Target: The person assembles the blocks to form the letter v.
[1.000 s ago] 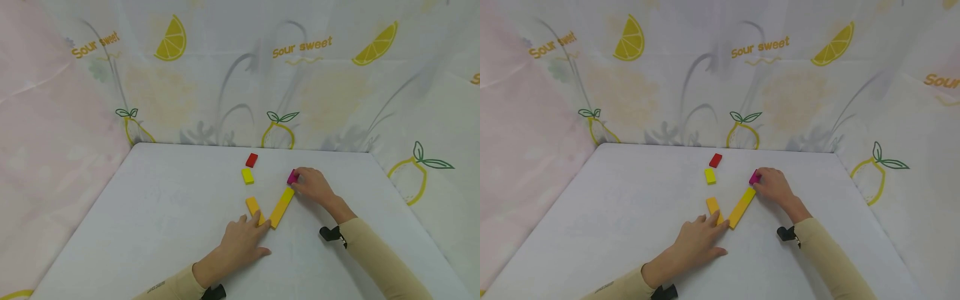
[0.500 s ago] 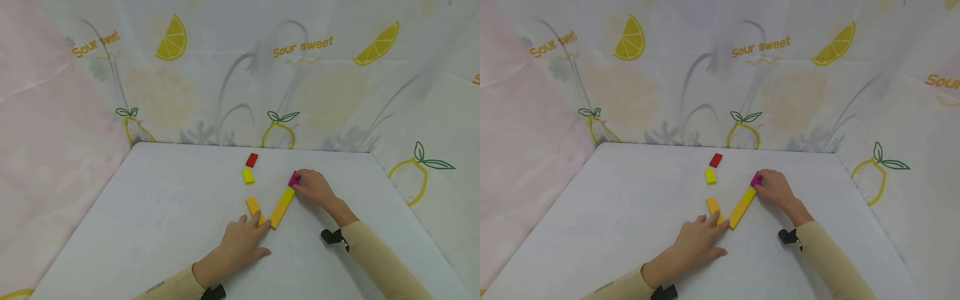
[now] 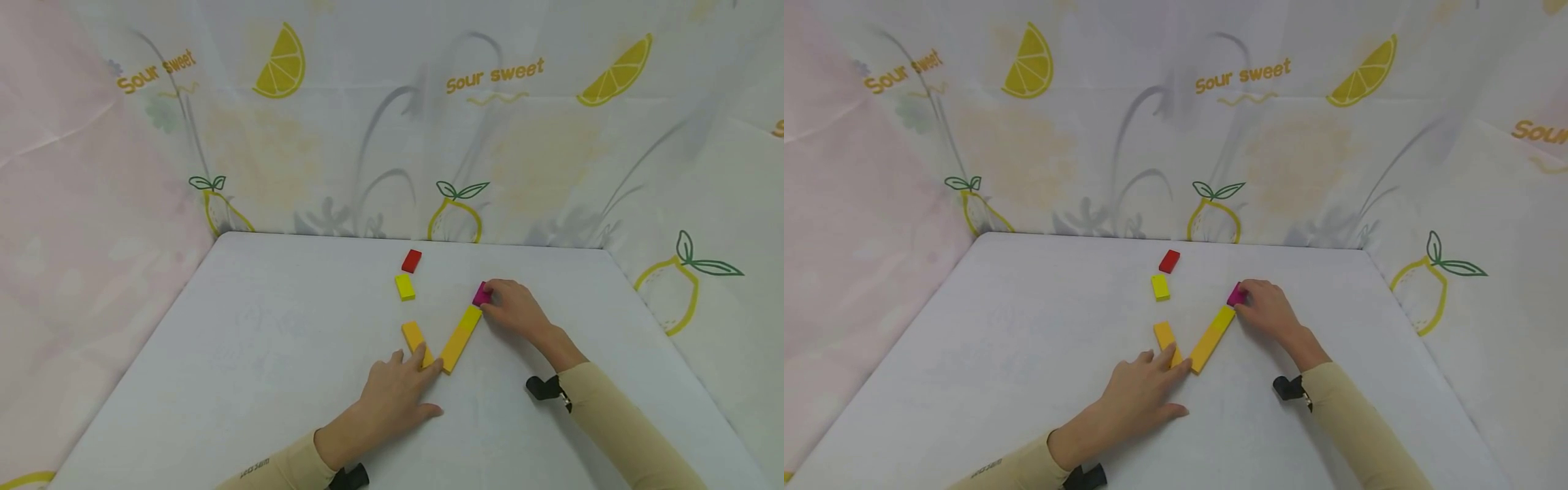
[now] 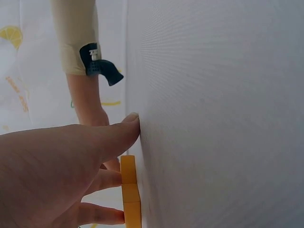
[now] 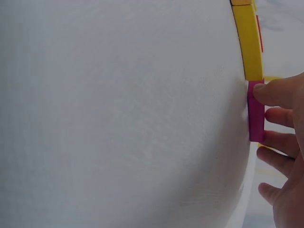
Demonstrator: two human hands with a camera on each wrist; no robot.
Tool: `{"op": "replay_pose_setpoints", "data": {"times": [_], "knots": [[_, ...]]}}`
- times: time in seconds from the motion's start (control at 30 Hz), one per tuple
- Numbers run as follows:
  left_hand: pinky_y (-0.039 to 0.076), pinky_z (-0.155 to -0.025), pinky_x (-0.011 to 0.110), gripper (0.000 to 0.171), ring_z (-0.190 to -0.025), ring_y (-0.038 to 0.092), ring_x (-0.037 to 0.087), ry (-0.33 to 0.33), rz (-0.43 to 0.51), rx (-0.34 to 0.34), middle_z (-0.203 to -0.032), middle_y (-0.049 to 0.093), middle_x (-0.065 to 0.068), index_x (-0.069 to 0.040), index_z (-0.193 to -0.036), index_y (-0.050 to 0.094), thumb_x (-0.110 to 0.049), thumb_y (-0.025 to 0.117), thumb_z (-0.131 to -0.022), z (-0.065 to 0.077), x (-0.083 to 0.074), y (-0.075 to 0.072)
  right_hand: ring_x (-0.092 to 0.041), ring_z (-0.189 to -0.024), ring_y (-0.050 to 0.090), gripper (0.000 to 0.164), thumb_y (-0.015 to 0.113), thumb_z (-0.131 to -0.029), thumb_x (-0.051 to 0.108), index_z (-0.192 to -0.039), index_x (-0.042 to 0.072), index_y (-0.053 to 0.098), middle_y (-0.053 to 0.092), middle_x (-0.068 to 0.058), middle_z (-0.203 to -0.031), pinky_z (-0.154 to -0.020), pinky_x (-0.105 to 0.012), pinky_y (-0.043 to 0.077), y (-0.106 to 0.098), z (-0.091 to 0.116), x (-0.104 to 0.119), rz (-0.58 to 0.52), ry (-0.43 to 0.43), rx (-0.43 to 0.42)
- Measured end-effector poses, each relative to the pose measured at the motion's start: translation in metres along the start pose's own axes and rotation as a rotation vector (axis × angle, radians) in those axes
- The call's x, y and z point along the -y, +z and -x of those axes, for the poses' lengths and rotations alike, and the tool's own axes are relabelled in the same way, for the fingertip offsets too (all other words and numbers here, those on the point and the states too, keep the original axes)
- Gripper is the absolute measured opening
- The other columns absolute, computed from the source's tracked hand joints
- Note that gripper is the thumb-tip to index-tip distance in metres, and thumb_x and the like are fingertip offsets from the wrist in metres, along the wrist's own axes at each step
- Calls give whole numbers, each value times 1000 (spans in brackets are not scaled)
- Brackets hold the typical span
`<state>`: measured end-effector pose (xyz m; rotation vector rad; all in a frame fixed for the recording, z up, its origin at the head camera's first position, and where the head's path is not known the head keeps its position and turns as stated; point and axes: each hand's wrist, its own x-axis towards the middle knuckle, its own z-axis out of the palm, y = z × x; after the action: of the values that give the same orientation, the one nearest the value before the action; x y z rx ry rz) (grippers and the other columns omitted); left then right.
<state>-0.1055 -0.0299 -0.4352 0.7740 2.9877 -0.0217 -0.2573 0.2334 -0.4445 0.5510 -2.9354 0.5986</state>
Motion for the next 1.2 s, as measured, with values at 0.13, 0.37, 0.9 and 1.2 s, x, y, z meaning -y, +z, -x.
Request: {"op": "replay_pose_setpoints", "data": {"times": [0.13,0.37,0.9,1.2], "knots": [[46,-57,32,73,-112,61,27,1,-5,-1,-150,51,2,-39,-145,48,-73,61,-82,0,0,0,-35,-112,60,31,71,-89,17,-114,1,64,68,-17,-119,-104,-54,45,1,0,1,-7,11,9],[47,-58,32,73,-113,61,27,2,2,17,-151,50,1,-40,-145,48,-73,62,-81,-1,-1,-2,-35,-109,60,23,63,-95,17,-112,2,64,69,-17,-116,-103,-54,46,2,1,0,-24,20,-4],[44,-57,32,73,-108,60,26,-8,26,16,-152,49,2,-41,-145,48,-71,64,-81,-2,0,-2,-34,-113,58,24,63,-96,18,-115,3,64,67,-16,-119,-105,-53,46,4,2,4,-49,25,-2],[46,-59,33,73,-113,60,28,-11,36,30,-152,48,1,-41,-146,46,-72,63,-81,-2,0,-2,-35,-117,57,25,62,-96,18,-116,3,64,66,-17,-121,-107,-53,44,6,3,4,-41,15,-3]]}}
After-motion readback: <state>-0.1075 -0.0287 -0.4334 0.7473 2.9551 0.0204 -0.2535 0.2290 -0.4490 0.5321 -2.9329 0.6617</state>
